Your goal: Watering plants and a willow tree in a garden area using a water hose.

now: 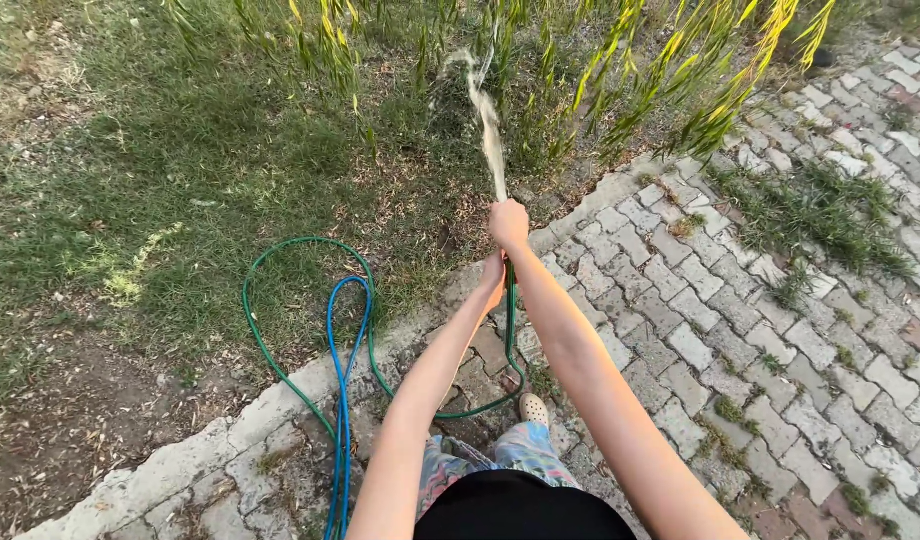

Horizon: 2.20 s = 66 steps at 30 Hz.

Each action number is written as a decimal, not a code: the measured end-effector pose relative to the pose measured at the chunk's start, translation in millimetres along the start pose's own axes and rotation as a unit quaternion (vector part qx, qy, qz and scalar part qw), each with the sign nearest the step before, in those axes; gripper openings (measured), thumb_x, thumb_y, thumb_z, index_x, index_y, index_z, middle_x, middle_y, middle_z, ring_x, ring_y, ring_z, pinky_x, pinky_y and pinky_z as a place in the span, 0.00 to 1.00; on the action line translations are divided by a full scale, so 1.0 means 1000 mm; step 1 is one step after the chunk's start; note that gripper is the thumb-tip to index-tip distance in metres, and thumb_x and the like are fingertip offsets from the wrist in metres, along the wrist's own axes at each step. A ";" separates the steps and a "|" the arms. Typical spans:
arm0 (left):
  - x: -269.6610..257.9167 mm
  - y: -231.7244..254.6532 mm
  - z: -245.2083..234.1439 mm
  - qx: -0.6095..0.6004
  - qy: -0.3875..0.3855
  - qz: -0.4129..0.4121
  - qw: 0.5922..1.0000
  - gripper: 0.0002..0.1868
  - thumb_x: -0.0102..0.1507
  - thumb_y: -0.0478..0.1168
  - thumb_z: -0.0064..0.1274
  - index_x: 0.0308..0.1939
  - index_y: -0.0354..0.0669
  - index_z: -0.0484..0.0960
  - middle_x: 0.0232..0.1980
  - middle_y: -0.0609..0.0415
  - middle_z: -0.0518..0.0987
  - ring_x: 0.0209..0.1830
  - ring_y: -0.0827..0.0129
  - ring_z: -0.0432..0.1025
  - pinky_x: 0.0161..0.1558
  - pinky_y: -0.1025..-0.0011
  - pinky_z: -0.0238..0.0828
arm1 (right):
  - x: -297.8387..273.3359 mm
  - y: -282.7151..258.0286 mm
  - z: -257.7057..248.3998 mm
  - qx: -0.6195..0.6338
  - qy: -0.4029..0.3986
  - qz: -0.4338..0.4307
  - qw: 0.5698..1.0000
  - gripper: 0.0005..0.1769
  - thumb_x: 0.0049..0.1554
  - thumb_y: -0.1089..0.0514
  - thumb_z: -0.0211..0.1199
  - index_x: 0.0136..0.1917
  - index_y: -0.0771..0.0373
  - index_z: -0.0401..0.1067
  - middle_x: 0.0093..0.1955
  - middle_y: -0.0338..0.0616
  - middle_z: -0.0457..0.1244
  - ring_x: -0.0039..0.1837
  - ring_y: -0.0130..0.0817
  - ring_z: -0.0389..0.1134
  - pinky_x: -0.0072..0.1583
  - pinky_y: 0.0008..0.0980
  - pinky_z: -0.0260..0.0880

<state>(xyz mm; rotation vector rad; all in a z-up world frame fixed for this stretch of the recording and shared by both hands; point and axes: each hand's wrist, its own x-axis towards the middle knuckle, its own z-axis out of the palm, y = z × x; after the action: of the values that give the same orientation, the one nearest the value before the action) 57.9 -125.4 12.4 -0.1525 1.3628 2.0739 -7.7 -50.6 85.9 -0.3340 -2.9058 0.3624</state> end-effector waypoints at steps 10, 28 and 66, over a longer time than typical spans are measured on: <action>0.011 -0.017 0.006 -0.041 0.074 0.154 0.984 0.17 0.73 0.48 0.39 0.62 0.47 0.71 0.50 0.56 0.83 0.42 0.72 0.76 0.40 0.72 0.72 | -0.017 0.073 0.018 -0.014 0.010 -0.022 1.000 0.12 0.54 0.57 0.57 0.40 0.66 0.78 0.40 0.64 0.68 0.44 0.62 0.73 0.48 0.54 0.75; -0.023 -0.057 0.072 -0.070 0.168 -0.014 0.983 0.16 0.70 0.56 0.44 0.59 0.60 0.73 0.53 0.63 0.79 0.46 0.76 0.72 0.39 0.71 0.69 | -0.128 0.092 -0.021 0.189 0.032 0.168 0.967 0.25 0.61 0.49 0.54 0.35 0.71 0.76 0.35 0.65 0.67 0.41 0.63 0.72 0.46 0.56 0.72; -0.032 -0.105 0.070 0.084 0.010 0.094 0.992 0.07 0.65 0.33 0.54 0.38 0.32 0.85 0.32 0.60 0.81 0.28 0.79 0.69 0.29 0.76 0.62 | -0.100 0.084 -0.037 0.145 0.137 0.249 0.948 0.25 0.65 0.46 0.53 0.41 0.72 0.71 0.40 0.65 0.68 0.45 0.65 0.71 0.48 0.57 0.71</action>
<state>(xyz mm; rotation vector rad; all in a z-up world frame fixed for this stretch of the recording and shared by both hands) 159.4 -52.6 -23.9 0.0276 1.6097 2.1008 112.8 12.6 82.5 -0.9829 -2.4185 0.7413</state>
